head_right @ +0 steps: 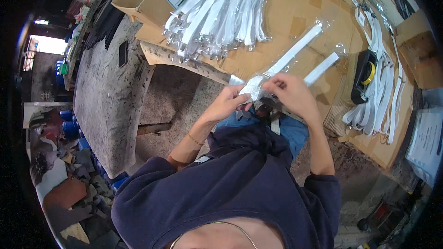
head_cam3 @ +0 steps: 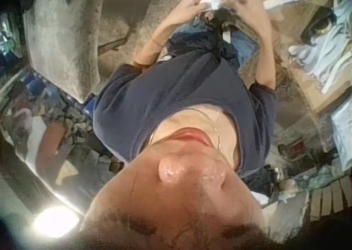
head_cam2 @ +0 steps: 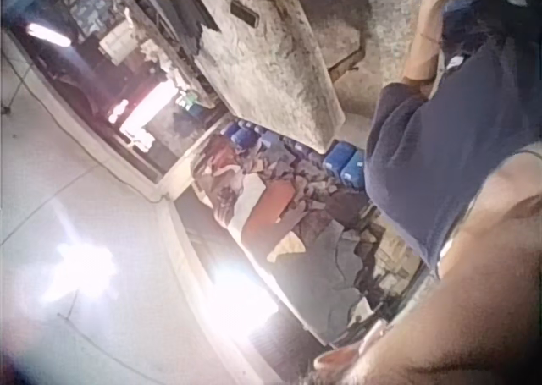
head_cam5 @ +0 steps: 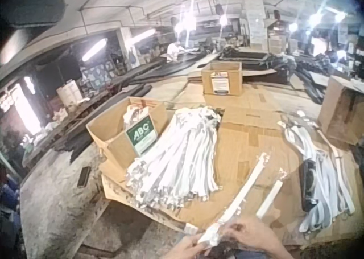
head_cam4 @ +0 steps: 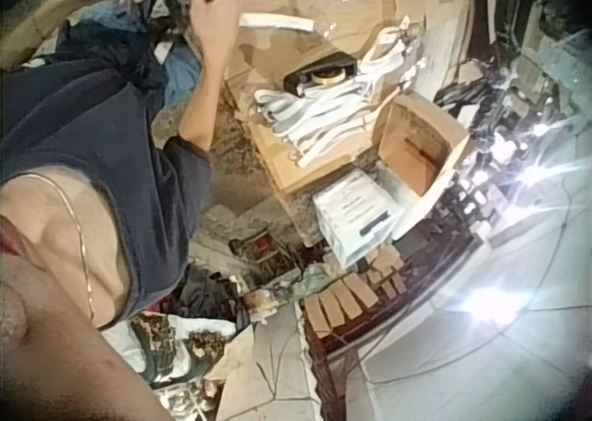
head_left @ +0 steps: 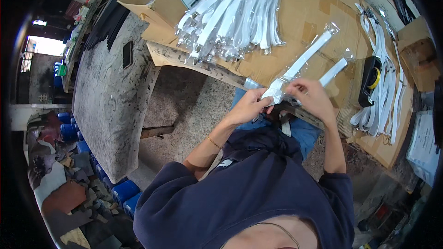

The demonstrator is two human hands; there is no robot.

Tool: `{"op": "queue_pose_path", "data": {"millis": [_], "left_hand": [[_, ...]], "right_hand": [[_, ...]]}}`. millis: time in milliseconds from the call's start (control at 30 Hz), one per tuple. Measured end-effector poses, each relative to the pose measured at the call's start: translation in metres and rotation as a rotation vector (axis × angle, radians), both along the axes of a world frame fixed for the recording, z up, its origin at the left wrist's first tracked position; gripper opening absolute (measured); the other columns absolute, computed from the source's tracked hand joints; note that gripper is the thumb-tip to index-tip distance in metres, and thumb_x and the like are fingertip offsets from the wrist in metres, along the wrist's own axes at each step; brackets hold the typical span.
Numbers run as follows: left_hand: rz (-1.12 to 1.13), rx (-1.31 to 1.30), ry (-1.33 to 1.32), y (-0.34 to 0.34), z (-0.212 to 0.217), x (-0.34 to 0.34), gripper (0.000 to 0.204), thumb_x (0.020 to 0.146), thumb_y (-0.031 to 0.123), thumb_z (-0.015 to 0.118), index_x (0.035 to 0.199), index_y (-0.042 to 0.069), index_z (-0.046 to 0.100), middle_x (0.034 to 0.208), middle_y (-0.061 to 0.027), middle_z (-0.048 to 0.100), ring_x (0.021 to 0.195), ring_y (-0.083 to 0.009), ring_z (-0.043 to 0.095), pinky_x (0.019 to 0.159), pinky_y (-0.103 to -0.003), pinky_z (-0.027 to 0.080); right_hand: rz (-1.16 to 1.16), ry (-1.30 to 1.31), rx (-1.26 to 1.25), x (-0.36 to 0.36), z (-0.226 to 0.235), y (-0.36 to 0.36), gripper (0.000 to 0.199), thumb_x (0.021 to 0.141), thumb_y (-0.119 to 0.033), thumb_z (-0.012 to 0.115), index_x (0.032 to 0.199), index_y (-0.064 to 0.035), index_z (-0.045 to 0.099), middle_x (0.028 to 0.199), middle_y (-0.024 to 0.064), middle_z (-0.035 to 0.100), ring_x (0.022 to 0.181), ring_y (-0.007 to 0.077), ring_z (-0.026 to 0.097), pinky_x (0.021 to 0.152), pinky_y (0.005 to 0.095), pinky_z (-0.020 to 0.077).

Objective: Assembling white fabric harnesses or safety straps at a workshop station.

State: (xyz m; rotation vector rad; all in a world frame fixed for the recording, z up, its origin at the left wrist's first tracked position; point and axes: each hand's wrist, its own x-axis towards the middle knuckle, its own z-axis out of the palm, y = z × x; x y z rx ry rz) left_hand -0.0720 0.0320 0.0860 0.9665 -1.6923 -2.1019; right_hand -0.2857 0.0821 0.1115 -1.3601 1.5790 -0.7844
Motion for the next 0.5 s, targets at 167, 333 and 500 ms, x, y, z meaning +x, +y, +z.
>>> {"op": "queue_pose_path", "data": {"millis": [167, 333, 500], "left_hand": [[-0.063, -0.03, 0.031, 0.008, -0.001, -0.009, 0.014, 0.095, 0.015, 0.049, 0.09, 0.005, 0.057, 0.07, 0.0031, 0.055, 0.062, -0.0035, 0.046, 0.055, -0.02, 0.037], [-0.009, -0.049, -0.008, 0.002, -0.007, -0.016, 0.017, 0.096, 0.018, 0.049, 0.092, 0.004, 0.058, 0.072, 0.0024, 0.057, 0.062, -0.0039, 0.048, 0.055, -0.02, 0.038], [0.051, -0.057, -0.07, 0.005, -0.003, -0.02, 0.02, 0.097, 0.02, 0.049, 0.096, 0.002, 0.059, 0.074, 0.0018, 0.06, 0.062, -0.0043, 0.049, 0.054, -0.021, 0.039]], "right_hand": [[0.175, 0.143, 0.047, -0.019, -0.035, -0.009, 0.032, 0.092, -0.029, 0.059, 0.088, 0.0011, 0.067, 0.065, 0.0058, 0.06, 0.06, 0.0094, 0.05, 0.057, 0.0308, 0.0432], [-0.057, -0.656, -0.075, 0.001, -0.041, -0.012, 0.04, 0.088, -0.013, 0.065, 0.121, 0.0048, 0.052, 0.077, 0.0052, 0.063, 0.07, 0.0064, 0.052, 0.064, 0.0237, 0.0434], [-0.173, -0.481, -0.08, 0.012, -0.033, -0.001, 0.063, 0.081, -0.006, 0.07, 0.136, 0.0045, 0.04, 0.083, 0.007, 0.065, 0.078, 0.009, 0.057, 0.07, 0.0241, 0.0461]]}}
